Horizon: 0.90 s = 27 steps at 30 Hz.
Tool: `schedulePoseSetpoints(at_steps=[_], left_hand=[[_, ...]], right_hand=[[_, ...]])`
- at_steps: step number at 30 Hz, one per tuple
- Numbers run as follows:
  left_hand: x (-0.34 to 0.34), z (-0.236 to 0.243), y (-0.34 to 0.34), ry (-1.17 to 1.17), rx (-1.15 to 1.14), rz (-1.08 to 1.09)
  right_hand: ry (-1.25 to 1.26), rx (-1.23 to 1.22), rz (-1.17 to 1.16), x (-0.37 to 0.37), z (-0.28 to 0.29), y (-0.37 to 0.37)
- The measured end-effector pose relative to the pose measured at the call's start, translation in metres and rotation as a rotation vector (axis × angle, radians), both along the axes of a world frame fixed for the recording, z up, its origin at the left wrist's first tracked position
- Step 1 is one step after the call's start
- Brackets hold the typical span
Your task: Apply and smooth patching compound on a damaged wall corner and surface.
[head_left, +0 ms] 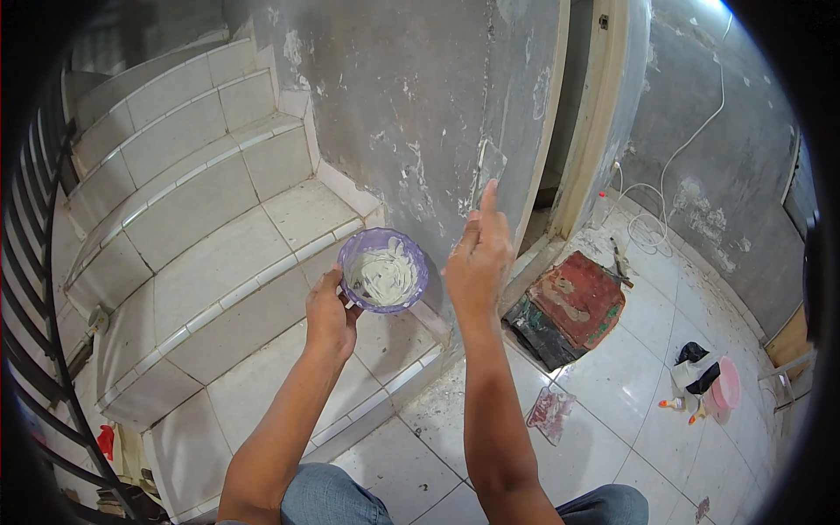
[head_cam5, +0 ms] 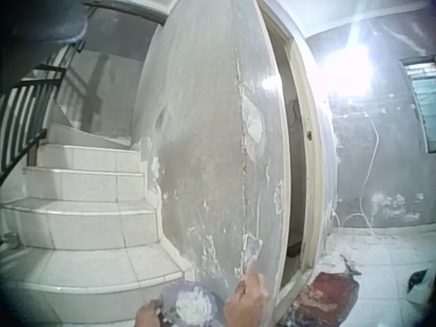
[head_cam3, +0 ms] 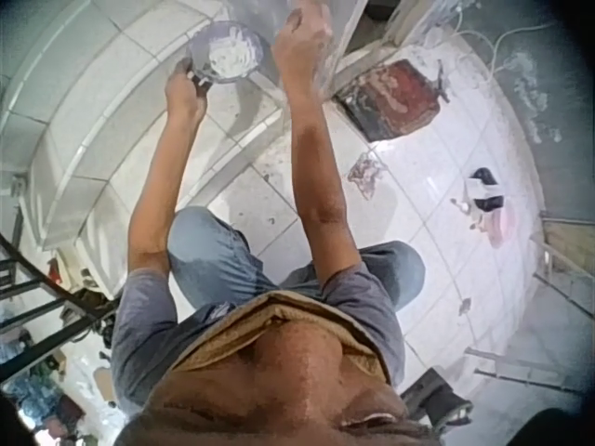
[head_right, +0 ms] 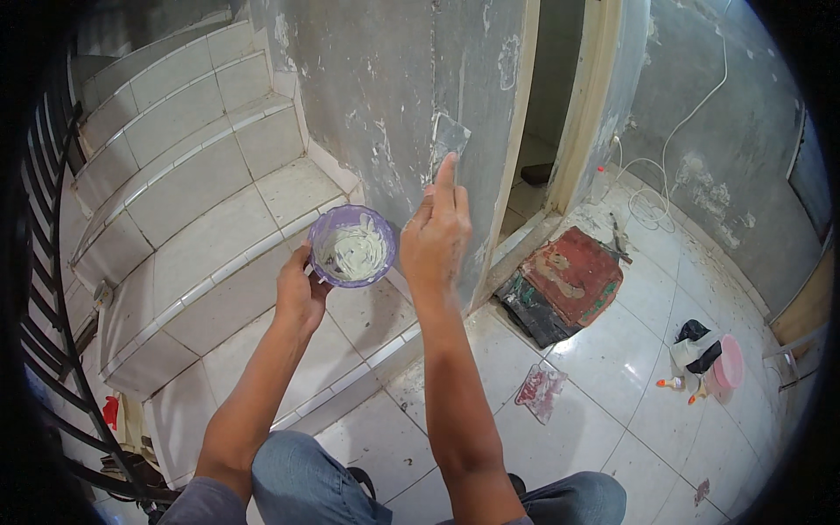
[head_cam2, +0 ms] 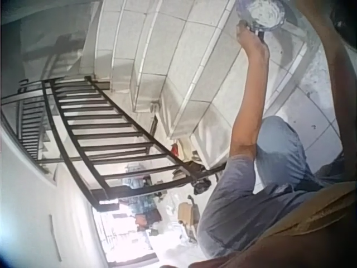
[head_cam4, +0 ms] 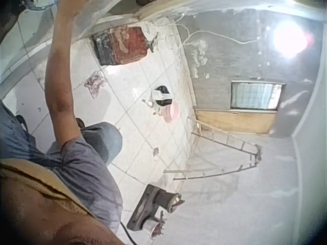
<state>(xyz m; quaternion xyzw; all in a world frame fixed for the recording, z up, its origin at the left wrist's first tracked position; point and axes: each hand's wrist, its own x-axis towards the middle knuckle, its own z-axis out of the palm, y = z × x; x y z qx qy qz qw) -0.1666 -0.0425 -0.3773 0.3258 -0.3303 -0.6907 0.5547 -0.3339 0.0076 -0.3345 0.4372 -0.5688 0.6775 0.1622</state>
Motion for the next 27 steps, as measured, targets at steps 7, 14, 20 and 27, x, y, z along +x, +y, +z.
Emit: schedulePoseSetpoints(at_steps=[7,14,20,27], left_hand=[[0.004,-0.008,-0.012,-0.022,0.01,-0.007],[-0.003,-0.01,-0.005,-0.008,0.022,-0.03],[-0.001,-0.008,-0.004,0.003,-0.008,-0.065],[-0.007,-0.007,-0.002,0.012,0.009,-0.038]], right_hand=[[0.089,0.218,-0.108,-0.009,-0.082,0.03],[0.225,0.149,-0.054,-0.044,-0.002,0.053],[0.409,0.127,0.005,-0.065,0.053,0.038],[0.38,0.227,0.031,-0.058,0.011,0.047]])
